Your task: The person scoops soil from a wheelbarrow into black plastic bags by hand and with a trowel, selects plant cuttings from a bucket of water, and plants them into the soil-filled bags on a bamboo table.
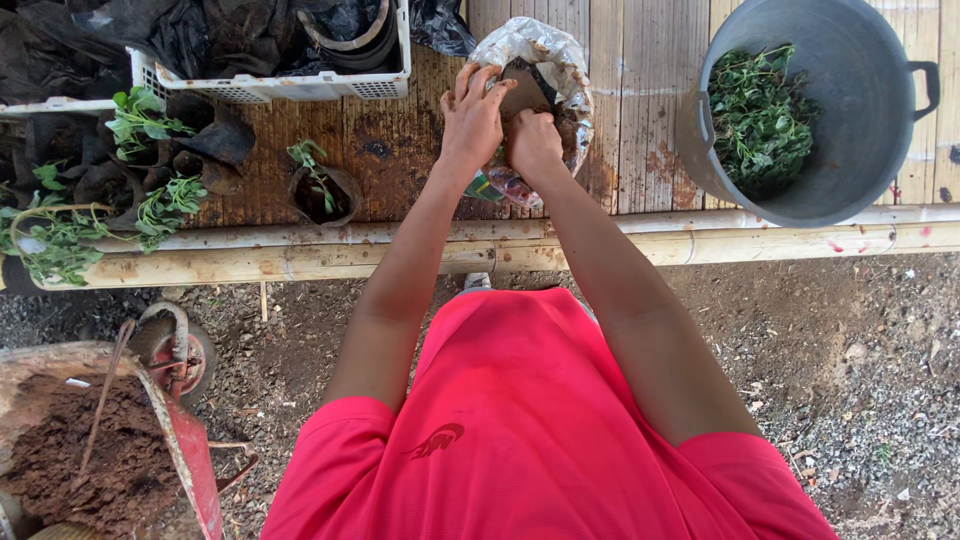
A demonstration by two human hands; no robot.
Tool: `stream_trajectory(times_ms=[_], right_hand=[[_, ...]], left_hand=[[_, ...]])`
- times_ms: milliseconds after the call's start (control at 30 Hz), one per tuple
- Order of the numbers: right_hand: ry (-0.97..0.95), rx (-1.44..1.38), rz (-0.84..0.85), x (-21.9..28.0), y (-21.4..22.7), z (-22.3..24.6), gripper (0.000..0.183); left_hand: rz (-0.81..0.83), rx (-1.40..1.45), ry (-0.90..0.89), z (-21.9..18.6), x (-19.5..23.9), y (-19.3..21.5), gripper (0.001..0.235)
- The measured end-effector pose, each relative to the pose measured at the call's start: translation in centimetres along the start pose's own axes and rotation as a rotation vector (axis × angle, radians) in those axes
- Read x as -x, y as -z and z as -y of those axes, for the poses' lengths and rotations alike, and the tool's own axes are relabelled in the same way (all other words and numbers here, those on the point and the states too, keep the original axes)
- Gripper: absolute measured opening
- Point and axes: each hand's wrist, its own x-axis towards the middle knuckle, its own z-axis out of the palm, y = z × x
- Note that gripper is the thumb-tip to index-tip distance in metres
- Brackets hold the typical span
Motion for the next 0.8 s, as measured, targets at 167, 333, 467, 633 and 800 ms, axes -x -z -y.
stream_trajectory(times_ms=[167,333,467,633,800], right_hand=[[-0.091,-0.069,-0.020,1.3,1.5,0.6,0.042],[-0.090,-0.043,-0.029,2.4,3.8,1.4,0.041],[-0.071,-0.076,-0.023,3.8,5.3,1.9,0.033],[-0.048,-0.105,-0.054,5.8,6.6,2.2,0.030],[-0.037,-0.103,-0.073,7.6,7.5,1.9,0.028]], left_hand=[[-0.059,0.052,-0.001,-0.1,0.2,0.5,0.037],[-0.058,0.048,-0.010,-0.3,0.6,0.7,0.038],[-0.060,0.053,-0.003,-0.7,0.9,1.1,0.039],[-0.070,0.058,0.014,-1.6,1.5,1.8,0.040],[-0.112,0.056,0.005,-2.2,2.5,2.2,0.041]])
